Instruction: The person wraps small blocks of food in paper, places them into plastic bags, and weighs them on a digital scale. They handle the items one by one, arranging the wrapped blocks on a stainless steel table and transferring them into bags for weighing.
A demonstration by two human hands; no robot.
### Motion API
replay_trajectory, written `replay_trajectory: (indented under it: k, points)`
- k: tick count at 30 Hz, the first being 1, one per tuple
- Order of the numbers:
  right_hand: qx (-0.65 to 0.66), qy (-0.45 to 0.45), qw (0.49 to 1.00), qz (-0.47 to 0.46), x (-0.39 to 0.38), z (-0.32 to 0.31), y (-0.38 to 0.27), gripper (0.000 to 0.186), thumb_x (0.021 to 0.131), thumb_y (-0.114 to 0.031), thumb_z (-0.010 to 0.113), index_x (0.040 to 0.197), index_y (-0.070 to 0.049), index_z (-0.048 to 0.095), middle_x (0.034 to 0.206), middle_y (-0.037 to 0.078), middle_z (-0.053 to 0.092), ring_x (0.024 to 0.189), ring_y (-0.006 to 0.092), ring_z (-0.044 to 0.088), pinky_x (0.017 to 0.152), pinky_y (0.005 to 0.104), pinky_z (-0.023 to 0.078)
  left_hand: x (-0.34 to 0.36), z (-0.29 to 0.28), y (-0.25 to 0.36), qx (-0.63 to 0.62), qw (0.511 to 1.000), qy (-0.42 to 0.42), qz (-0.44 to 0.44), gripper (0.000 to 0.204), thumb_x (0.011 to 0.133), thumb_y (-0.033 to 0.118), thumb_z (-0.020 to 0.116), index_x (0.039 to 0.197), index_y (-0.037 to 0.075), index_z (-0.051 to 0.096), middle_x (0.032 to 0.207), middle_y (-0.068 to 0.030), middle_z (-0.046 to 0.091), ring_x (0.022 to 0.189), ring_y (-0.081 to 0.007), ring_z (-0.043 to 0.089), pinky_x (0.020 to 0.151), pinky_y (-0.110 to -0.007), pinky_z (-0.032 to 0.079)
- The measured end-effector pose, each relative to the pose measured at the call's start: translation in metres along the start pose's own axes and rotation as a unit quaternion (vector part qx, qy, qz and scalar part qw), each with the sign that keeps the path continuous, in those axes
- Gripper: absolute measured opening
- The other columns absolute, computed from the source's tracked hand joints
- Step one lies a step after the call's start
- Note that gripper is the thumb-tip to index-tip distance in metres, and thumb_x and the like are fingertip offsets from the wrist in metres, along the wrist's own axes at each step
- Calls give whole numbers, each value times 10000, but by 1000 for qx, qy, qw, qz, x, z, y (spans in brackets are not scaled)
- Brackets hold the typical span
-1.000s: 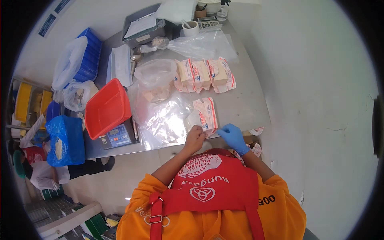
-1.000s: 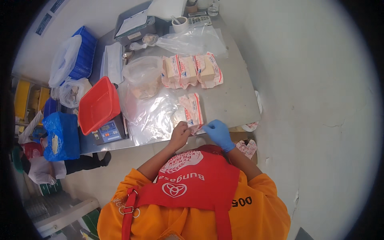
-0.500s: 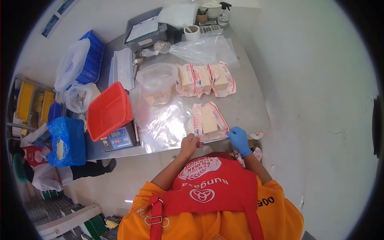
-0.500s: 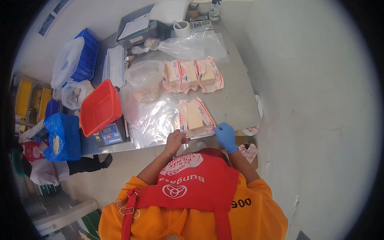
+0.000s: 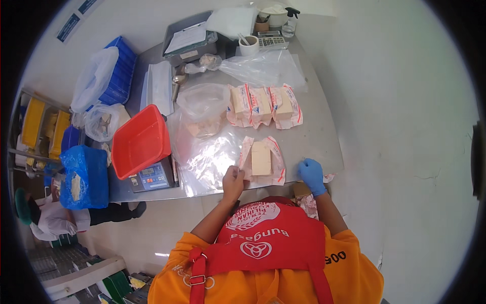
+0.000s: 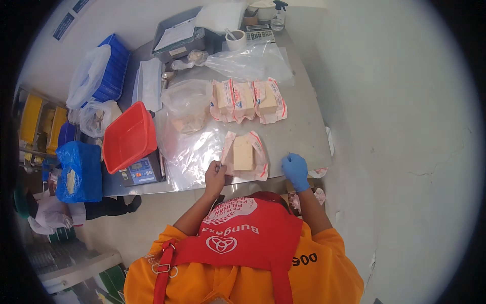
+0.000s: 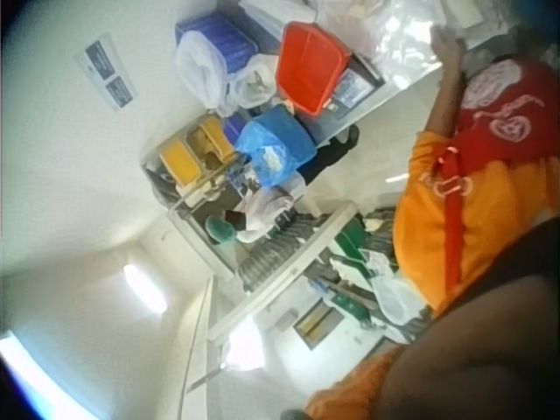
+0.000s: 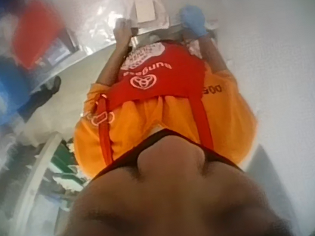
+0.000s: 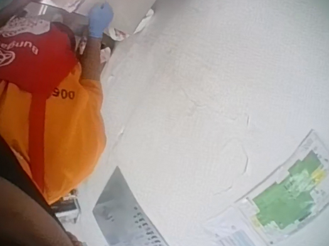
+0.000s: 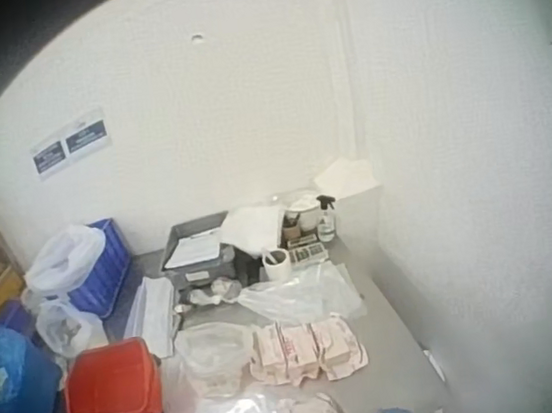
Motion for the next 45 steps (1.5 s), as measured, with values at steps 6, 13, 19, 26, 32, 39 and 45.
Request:
replay_trajectory:
  k: [6,13,19,26,32,39,45]
  points:
    - [61,-70,968,-234,-39,21,-93,1085,747,-242,805,1586,-77,139,1352,269,468,1196,384,532,970,443,477,4,41,35,-44,976,-183,109,652,1017,252,521,1536,-34,247,1522,-220,360,1339,-263,444,1053,-334,436]
    - [20,182,977,-112,-35,-10,-74,1027,774,-161,749,1579,-32,124,1335,266,492,1214,453,504,1001,467,449,35,122,117,-86,911,-395,81,667,1028,336,526,1551,12,268,1533,-162,390,1286,-212,490,1043,-337,427]
    - [-6,298,950,-97,33,-46,-49,990,779,-128,737,1577,-35,158,1443,276,448,1290,421,492,1050,441,420,9,98,140,7,928,-353,114,579,987,290,598,1475,41,413,1401,-87,544,1048,-171,619,906,-322,513]
    - [87,105,961,-240,168,-63,-49,910,760,-86,749,1533,17,282,1486,233,444,1360,343,460,1121,386,369,-57,-39,33,-183,938,-255,-144,445,987,218,594,1396,70,502,1208,-78,642,920,-128,625,773,-252,512]
    - [-18,163,963,-212,153,-28,-99,866,753,-70,738,1505,44,322,1487,248,429,1392,361,409,1152,413,326,-138,-129,-104,-254,933,-39,-253,401,970,222,625,1318,45,536,1129,-90,653,869,-125,620,758,-261,525]
    - [-88,157,910,-373,-51,115,-217,489,840,-70,646,1303,45,539,1366,209,525,1294,334,487,1094,430,375,-225,-177,-240,-163,955,79,-235,450,919,285,692,1228,-28,596,1043,-122,676,880,-165,656,776,-303,541]
    - [-124,-451,728,-502,-272,340,-309,269,836,-135,697,1098,-75,686,1110,137,652,1075,340,614,956,418,489,-293,-228,-345,-231,928,167,-239,404,918,286,672,1185,-16,636,964,-125,702,921,-207,676,818,-325,535]
Point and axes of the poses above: each hand's wrist, its own x-axis towards the middle knuckle, its own z-axis out of the palm, y = z × x, the point moved 5 cm from there along x, towards the middle knuckle
